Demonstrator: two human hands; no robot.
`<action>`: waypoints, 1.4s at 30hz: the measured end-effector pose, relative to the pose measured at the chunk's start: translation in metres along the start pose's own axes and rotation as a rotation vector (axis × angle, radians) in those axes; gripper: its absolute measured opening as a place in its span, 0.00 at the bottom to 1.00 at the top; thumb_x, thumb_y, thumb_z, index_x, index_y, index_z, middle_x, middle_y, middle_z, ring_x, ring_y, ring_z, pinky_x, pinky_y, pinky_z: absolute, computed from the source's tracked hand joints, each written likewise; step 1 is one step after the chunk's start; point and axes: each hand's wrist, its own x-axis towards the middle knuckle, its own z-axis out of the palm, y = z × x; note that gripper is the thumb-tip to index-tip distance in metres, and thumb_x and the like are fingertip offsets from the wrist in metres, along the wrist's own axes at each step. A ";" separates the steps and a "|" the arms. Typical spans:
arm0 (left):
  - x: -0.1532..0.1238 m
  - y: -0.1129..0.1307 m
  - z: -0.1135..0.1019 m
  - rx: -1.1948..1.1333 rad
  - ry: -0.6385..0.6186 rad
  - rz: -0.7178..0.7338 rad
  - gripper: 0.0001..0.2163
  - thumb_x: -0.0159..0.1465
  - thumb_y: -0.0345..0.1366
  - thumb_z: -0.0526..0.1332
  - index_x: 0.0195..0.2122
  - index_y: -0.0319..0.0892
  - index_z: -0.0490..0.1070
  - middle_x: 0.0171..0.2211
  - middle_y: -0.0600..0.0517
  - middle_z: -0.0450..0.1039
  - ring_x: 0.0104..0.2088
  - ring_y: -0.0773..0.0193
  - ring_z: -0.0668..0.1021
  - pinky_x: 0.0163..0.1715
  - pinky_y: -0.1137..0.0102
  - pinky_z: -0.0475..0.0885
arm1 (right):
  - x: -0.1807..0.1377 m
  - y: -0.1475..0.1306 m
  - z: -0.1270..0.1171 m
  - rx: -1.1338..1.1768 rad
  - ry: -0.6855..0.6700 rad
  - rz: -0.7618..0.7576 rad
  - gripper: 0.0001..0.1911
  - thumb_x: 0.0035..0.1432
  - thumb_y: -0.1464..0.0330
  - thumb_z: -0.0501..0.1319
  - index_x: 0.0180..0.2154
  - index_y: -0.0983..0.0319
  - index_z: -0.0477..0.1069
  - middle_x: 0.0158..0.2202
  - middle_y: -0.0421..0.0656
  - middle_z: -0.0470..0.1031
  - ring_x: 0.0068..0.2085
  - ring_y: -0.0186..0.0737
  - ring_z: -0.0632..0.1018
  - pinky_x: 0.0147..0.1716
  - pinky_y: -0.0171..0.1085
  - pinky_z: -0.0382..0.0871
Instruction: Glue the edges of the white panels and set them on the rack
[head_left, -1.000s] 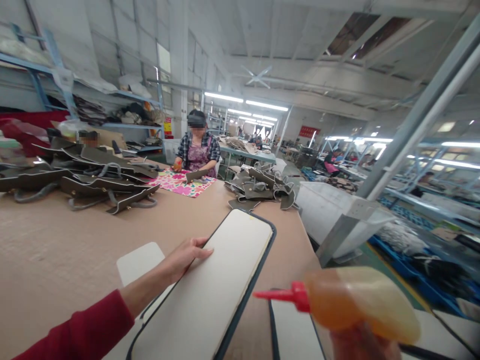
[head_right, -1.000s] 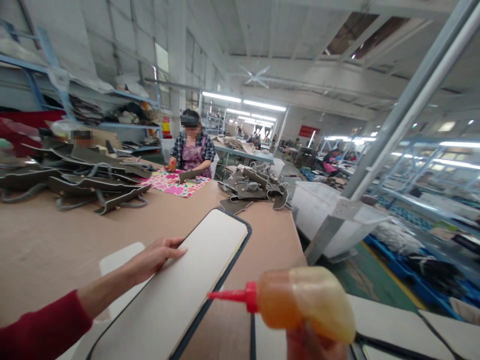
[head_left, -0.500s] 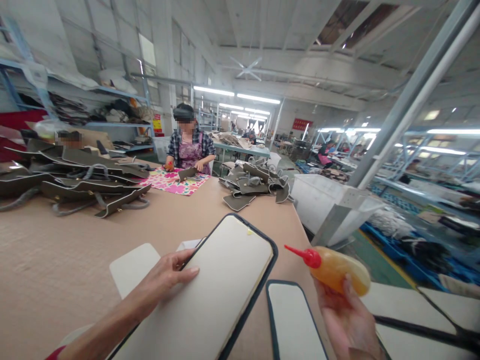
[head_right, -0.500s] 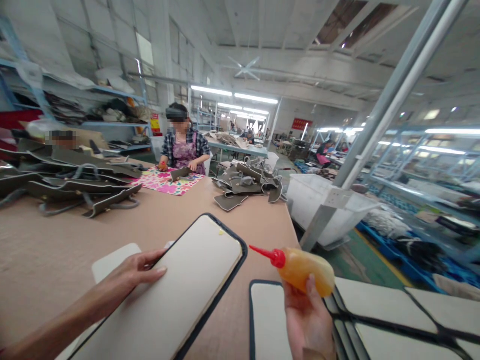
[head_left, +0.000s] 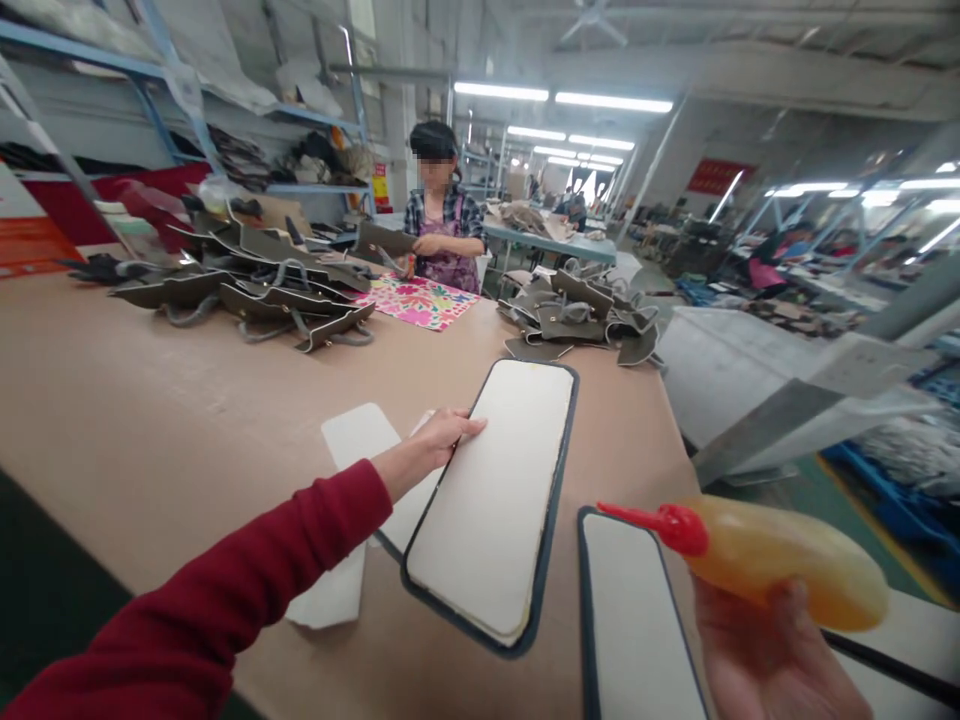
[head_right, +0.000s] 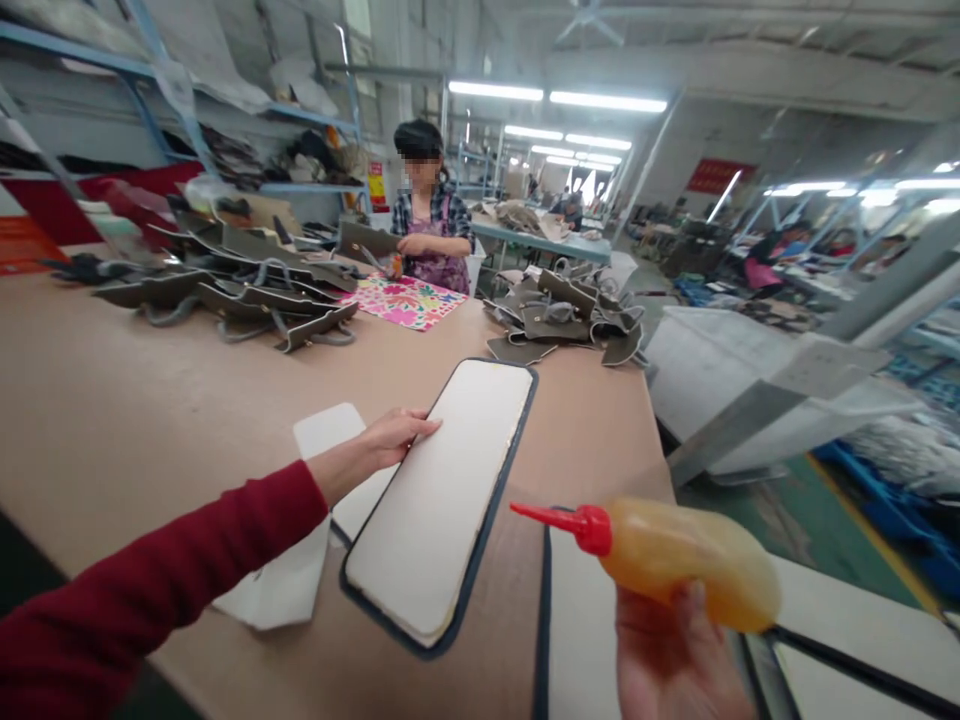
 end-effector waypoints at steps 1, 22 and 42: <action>0.004 0.001 0.001 0.004 0.002 -0.004 0.11 0.41 0.31 0.70 0.24 0.37 0.70 0.21 0.51 0.73 0.25 0.63 0.75 0.29 0.69 0.71 | 0.003 0.002 -0.002 -0.001 -0.028 -0.030 0.23 0.44 0.68 0.64 0.46 0.55 0.71 0.54 0.37 0.67 0.53 0.40 0.69 0.40 0.34 0.73; 0.028 0.012 0.010 0.074 -0.084 -0.115 0.12 0.46 0.27 0.68 0.32 0.34 0.71 0.26 0.47 0.75 0.29 0.60 0.77 0.32 0.65 0.74 | 0.050 0.022 0.003 -0.153 -0.210 -0.240 0.19 0.32 0.70 0.72 0.33 0.61 0.73 0.30 0.38 0.73 0.31 0.34 0.72 0.34 0.33 0.70; 0.020 0.009 0.011 0.057 -0.036 -0.031 0.12 0.44 0.29 0.68 0.31 0.36 0.72 0.24 0.48 0.76 0.27 0.59 0.77 0.30 0.66 0.73 | 0.014 0.021 -0.024 -0.134 -0.099 -0.050 0.26 0.39 0.66 0.70 0.44 0.55 0.71 0.38 0.39 0.77 0.37 0.38 0.77 0.33 0.34 0.74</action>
